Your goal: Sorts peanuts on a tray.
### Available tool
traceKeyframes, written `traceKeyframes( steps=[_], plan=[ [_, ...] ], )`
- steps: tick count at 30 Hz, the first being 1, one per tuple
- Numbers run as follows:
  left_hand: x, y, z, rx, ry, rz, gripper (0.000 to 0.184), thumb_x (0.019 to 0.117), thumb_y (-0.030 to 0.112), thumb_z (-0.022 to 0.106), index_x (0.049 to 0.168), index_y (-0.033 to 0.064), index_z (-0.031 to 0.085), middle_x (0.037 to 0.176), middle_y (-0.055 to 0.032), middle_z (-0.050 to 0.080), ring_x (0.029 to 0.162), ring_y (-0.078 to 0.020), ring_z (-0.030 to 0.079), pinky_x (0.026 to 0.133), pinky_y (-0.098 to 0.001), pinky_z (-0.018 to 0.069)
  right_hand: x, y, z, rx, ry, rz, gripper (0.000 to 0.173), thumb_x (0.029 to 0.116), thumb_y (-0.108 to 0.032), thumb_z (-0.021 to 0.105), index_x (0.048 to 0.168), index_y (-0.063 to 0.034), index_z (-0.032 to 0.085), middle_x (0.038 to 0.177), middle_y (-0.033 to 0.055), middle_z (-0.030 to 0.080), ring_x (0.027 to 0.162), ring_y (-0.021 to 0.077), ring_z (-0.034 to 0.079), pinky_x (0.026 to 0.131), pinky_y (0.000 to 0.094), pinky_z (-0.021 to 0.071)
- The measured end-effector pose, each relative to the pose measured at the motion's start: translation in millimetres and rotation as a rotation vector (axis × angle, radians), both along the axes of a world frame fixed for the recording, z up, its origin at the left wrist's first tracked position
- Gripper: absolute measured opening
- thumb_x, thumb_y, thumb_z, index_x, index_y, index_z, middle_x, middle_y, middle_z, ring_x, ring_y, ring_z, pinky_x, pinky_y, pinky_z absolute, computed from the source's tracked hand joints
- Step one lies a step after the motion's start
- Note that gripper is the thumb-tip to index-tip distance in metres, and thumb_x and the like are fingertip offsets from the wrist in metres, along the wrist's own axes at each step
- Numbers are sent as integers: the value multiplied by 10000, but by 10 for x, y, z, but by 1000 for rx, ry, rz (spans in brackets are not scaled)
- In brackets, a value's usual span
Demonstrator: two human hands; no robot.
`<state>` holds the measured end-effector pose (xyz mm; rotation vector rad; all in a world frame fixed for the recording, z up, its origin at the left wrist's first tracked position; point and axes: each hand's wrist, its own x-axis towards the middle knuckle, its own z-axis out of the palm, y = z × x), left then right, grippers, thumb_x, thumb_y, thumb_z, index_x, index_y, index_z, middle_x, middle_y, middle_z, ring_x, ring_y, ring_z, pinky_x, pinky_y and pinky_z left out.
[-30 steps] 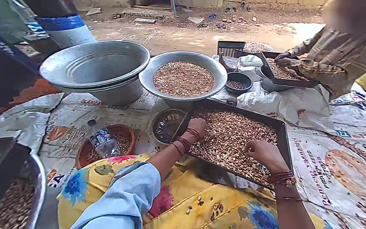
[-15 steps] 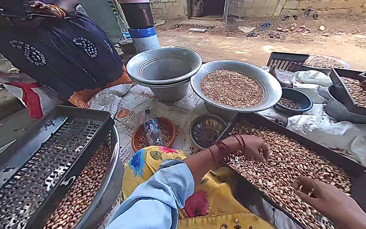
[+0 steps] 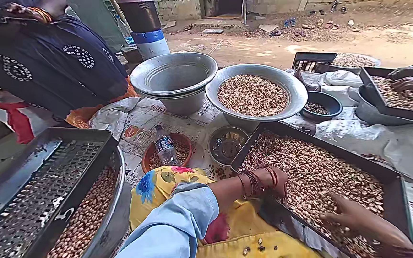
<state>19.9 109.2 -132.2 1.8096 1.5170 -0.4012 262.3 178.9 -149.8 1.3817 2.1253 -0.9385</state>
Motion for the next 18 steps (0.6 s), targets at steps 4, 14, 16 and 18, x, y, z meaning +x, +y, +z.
traceKeyframes(
  steps=[4,14,16,18],
  plan=[
    [132,30,-191,110,-344,151,442,966,146,687,1261,-155,552,1240,-336,612,1187,-459,599,991,-632,447,-346,-187,27,172,203,-28,702,876,-161,789,1456,43,450,1209,303,641,1153,444,629,976,633,463],
    [-321,287,62,560,-561,319,466,998,86,601,1451,21,510,1388,-223,585,1179,-344,645,1018,-508,512,0,158,233,365,820,-162,358,975,-116,630,1323,-37,609,1346,125,636,1107,174,677,937,352,564],
    [-512,389,-23,616,-346,430,471,1008,144,624,1451,25,520,1433,-248,542,1285,-403,571,1088,-555,445,141,376,182,436,632,-293,430,986,-145,655,1392,-34,570,1400,207,591,1240,301,613,1043,460,484],
    [-643,454,-113,538,-168,518,585,996,222,664,1503,12,461,1503,-277,462,1400,-447,447,1143,-572,378,213,551,123,430,379,-399,571,991,-253,696,1477,-37,491,1451,264,534,1325,393,544,1094,550,423]
  ],
)
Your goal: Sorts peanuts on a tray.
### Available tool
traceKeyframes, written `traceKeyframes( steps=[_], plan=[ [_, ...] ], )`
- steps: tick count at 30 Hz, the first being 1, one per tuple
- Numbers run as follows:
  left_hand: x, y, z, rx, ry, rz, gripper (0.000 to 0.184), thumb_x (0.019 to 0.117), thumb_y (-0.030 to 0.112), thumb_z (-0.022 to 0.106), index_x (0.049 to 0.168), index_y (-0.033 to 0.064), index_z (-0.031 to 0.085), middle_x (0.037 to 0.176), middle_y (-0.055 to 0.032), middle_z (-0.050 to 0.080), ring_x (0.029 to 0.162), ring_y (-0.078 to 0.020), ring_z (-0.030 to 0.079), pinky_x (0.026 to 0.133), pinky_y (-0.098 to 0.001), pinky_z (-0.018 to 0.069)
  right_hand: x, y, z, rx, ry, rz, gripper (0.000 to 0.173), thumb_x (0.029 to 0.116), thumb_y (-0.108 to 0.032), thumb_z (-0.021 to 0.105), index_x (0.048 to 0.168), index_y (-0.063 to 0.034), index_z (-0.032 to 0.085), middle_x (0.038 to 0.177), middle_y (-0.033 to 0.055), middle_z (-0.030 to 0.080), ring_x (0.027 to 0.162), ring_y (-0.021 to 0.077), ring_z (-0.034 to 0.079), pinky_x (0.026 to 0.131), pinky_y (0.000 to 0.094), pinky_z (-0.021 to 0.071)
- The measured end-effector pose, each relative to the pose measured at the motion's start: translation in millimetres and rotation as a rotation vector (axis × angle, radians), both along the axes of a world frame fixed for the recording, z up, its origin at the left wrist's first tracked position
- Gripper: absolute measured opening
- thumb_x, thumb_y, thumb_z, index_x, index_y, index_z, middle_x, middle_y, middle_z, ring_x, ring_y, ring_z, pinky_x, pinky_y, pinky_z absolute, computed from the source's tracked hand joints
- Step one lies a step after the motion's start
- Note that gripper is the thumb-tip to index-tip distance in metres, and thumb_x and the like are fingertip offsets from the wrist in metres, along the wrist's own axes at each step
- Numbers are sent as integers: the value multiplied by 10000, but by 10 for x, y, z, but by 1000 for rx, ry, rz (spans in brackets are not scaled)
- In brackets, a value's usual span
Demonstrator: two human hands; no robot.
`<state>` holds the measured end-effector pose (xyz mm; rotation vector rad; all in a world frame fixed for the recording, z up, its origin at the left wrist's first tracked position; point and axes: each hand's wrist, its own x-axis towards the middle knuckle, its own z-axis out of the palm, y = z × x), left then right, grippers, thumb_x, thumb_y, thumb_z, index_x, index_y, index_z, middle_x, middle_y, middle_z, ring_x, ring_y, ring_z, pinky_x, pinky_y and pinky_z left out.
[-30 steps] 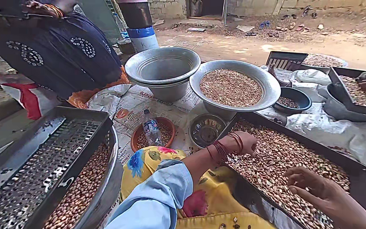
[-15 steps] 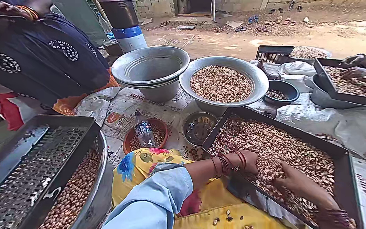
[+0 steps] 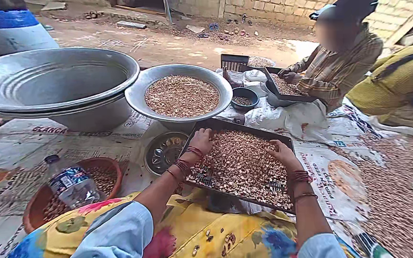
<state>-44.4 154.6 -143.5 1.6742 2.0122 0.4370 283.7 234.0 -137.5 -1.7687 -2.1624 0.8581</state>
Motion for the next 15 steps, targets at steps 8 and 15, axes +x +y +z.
traceKeyframes(
  steps=[8,15],
  plan=[
    [469,-40,-131,-250,76,-228,730,934,93,693,1558,-37,337,1559,-315,356,1381,-491,452,1108,-610,405,-824,-402,7,-198,-153,233,990,915,-319,780,1646,-66,161,1605,343,254,1351,490,489,1069,609,447],
    [549,-301,-109,-148,-933,140,535,932,-67,573,1439,-13,411,1260,-156,592,1070,-168,617,911,-347,527,-1045,-662,0,-53,453,347,543,933,-30,620,1460,15,501,1402,247,573,1273,293,576,1073,440,454]
  ],
)
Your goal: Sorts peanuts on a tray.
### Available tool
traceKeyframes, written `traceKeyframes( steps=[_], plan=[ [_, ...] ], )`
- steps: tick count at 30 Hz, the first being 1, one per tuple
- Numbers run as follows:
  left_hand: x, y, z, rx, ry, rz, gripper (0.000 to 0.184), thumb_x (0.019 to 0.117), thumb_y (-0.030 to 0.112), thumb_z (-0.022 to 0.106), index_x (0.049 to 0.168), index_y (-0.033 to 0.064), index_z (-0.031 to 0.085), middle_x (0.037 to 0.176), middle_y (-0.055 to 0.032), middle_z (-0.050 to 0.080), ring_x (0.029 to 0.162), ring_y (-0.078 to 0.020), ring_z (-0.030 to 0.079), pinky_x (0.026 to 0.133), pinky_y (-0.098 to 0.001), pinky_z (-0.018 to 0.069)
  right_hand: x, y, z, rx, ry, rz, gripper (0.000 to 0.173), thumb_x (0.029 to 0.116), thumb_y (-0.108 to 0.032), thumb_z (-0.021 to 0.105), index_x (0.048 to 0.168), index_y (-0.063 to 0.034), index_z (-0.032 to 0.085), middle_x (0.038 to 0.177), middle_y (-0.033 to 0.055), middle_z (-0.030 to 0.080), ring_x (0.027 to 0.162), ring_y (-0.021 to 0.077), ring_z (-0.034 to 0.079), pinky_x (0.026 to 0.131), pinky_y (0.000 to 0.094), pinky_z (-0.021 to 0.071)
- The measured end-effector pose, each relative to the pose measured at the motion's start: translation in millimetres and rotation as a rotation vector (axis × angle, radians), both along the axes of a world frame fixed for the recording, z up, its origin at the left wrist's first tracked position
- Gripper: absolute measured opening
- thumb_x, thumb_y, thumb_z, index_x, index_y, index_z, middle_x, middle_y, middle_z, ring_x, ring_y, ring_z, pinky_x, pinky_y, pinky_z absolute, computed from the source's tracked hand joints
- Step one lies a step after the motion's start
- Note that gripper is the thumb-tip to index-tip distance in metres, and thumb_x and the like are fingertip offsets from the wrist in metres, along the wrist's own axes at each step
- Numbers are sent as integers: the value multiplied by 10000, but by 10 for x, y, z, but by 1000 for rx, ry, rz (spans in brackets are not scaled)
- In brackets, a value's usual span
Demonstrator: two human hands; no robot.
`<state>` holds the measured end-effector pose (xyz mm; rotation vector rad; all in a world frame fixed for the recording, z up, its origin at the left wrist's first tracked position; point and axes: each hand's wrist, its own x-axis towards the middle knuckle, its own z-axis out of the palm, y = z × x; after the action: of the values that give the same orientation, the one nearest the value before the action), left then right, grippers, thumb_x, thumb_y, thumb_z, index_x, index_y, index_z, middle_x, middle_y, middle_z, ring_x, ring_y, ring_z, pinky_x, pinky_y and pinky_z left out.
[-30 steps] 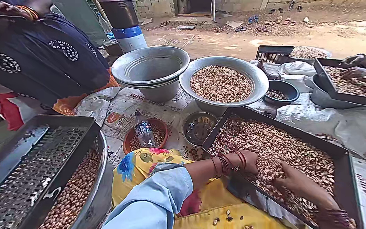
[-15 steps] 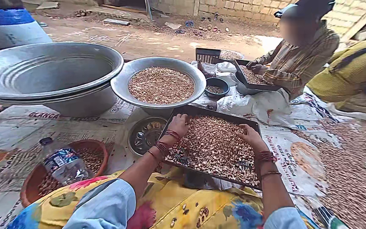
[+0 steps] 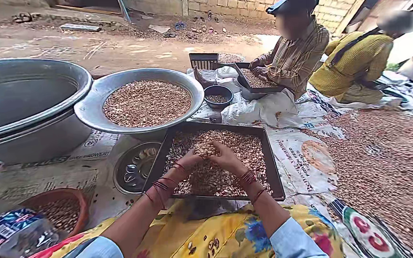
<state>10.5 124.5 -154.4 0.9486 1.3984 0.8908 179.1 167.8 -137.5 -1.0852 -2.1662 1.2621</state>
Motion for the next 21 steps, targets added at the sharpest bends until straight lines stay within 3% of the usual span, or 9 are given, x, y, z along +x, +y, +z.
traceKeyframes(
  steps=[2,4,6,7,8,11,16,18,21],
  plan=[
    [15,-13,66,30,-115,117,402,929,-65,537,1319,19,481,1061,-75,622,888,-108,634,761,-296,552,55,-67,128,83,14,23,442,949,0,582,1390,-32,599,1374,186,614,1251,247,598,1057,414,475],
    [9,-2,185,61,-156,171,387,893,-113,534,1255,17,492,966,-60,626,787,-100,642,681,-278,561,186,-72,265,118,38,78,380,969,-21,596,1340,-79,652,1391,130,618,1212,184,621,1017,371,507],
    [-37,5,318,141,-141,150,429,842,-165,539,1235,6,526,970,-63,645,776,-97,656,667,-264,570,363,25,352,111,21,48,349,990,-50,583,1327,-113,649,1371,81,622,993,112,675,821,305,570],
    [-73,6,380,195,-121,123,466,824,-179,530,1249,11,551,993,-64,663,778,-92,663,660,-253,571,472,120,370,117,-32,-4,358,999,-53,556,1341,-117,642,1375,82,622,1005,133,683,836,325,576],
    [-121,0,446,243,-102,80,529,830,-188,508,1313,20,559,1059,-75,663,811,-94,656,679,-250,560,589,235,376,128,-115,-72,371,1015,-53,532,1367,-115,631,1398,101,617,1121,186,672,939,374,558],
    [-268,-33,619,328,-15,25,550,884,-186,472,1363,69,559,1135,-97,660,829,-115,675,666,-253,581,863,599,298,127,-398,-288,457,1027,-18,489,1478,-72,534,1513,182,521,1401,309,502,1164,478,380],
    [-496,-6,659,360,167,30,495,949,-123,499,1388,99,557,1267,-102,661,870,-151,699,690,-303,577,963,871,4,69,-789,-391,531,975,-8,538,1500,0,457,1496,276,466,1376,428,486,1104,574,414],
    [-541,-7,664,323,328,-11,448,983,-79,496,1376,117,584,1349,-105,626,968,-186,713,792,-357,598,888,806,-17,40,-892,-330,552,969,-23,557,1507,-2,438,1500,292,452,1378,458,477,1089,609,423],
    [-560,-77,766,293,662,-151,376,1047,73,508,1393,169,618,1329,-163,651,1107,-307,676,972,-530,506,823,621,81,-1,-679,-115,381,1026,-67,527,1402,-22,570,1336,234,628,1210,359,625,1014,546,480]
  ],
)
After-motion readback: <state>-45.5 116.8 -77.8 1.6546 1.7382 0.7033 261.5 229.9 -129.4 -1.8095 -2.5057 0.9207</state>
